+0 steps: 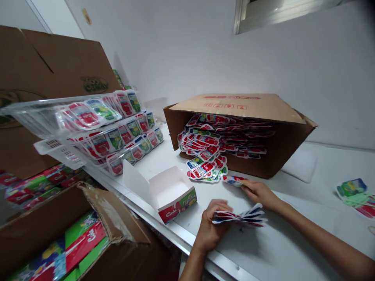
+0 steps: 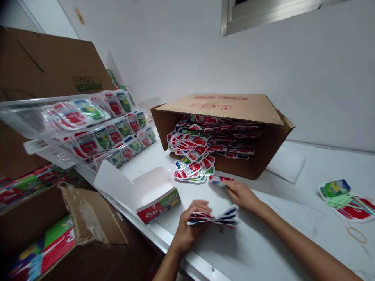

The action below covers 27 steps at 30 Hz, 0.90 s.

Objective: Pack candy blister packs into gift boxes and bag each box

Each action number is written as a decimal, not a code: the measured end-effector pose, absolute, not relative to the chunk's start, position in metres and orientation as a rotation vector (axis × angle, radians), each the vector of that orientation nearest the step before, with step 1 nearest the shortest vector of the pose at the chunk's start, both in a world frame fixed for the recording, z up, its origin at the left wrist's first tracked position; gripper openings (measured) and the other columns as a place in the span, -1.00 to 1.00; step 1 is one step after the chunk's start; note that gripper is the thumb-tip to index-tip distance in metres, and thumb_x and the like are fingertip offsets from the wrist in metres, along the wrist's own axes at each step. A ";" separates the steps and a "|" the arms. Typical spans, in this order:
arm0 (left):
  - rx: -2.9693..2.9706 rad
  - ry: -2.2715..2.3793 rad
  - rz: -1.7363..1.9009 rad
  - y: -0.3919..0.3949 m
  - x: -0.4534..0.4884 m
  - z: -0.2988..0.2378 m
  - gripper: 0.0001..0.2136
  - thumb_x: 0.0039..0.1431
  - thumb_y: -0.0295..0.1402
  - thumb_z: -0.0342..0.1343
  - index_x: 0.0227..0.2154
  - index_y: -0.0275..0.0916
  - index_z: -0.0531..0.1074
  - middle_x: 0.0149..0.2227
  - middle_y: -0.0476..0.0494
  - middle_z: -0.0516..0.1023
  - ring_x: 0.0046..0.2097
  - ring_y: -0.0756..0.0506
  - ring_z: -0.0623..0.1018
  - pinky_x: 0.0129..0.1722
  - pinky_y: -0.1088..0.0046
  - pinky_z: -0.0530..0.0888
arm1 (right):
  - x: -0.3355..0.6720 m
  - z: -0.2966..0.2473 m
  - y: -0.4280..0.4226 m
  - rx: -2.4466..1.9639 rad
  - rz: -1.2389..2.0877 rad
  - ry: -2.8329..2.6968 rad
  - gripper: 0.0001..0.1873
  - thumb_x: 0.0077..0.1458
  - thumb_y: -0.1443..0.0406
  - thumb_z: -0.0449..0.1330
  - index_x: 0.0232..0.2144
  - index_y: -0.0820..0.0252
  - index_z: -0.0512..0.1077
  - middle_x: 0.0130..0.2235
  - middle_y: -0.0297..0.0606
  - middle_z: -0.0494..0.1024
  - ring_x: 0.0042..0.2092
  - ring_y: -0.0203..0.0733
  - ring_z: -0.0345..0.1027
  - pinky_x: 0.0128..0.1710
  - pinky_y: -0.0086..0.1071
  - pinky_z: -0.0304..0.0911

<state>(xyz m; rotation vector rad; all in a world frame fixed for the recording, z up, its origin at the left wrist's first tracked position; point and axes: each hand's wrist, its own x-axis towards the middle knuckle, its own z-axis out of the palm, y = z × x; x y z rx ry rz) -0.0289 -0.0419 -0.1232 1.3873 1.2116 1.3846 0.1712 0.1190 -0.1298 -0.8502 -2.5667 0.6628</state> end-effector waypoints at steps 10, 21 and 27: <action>1.207 1.130 1.558 -0.040 -0.026 -0.129 -0.51 -0.01 -0.42 0.31 0.00 -0.12 0.32 -0.03 -0.17 0.49 -0.07 -0.17 0.55 -0.01 0.25 0.43 | 0.174 -0.121 0.045 -0.655 1.941 -1.629 -0.61 0.15 0.04 0.15 -0.09 0.13 0.51 -0.26 -0.19 0.59 -0.33 -0.16 0.43 -0.25 -0.30 0.34; 1.241 1.185 1.311 -0.045 -0.031 -0.121 -0.81 -0.04 -0.39 0.31 -0.33 -0.31 0.49 -0.38 -0.13 0.60 -0.36 -0.08 0.54 -0.34 0.47 0.42 | 0.090 -0.113 0.146 -0.576 1.140 -2.374 -0.49 0.22 0.04 0.04 0.09 0.20 0.36 0.11 0.00 0.43 0.11 0.03 0.30 0.14 -0.06 0.14; 1.205 1.220 1.304 -0.049 -0.029 -0.115 -0.75 -0.06 -0.46 0.29 -0.26 -0.32 0.47 -0.35 -0.13 0.61 -0.38 -0.04 0.51 -0.36 0.52 0.39 | 0.031 -0.119 0.164 -0.380 0.557 -2.718 -0.52 0.12 0.27 0.15 0.10 0.24 0.40 0.11 0.06 0.42 0.11 0.13 0.24 0.13 0.04 0.08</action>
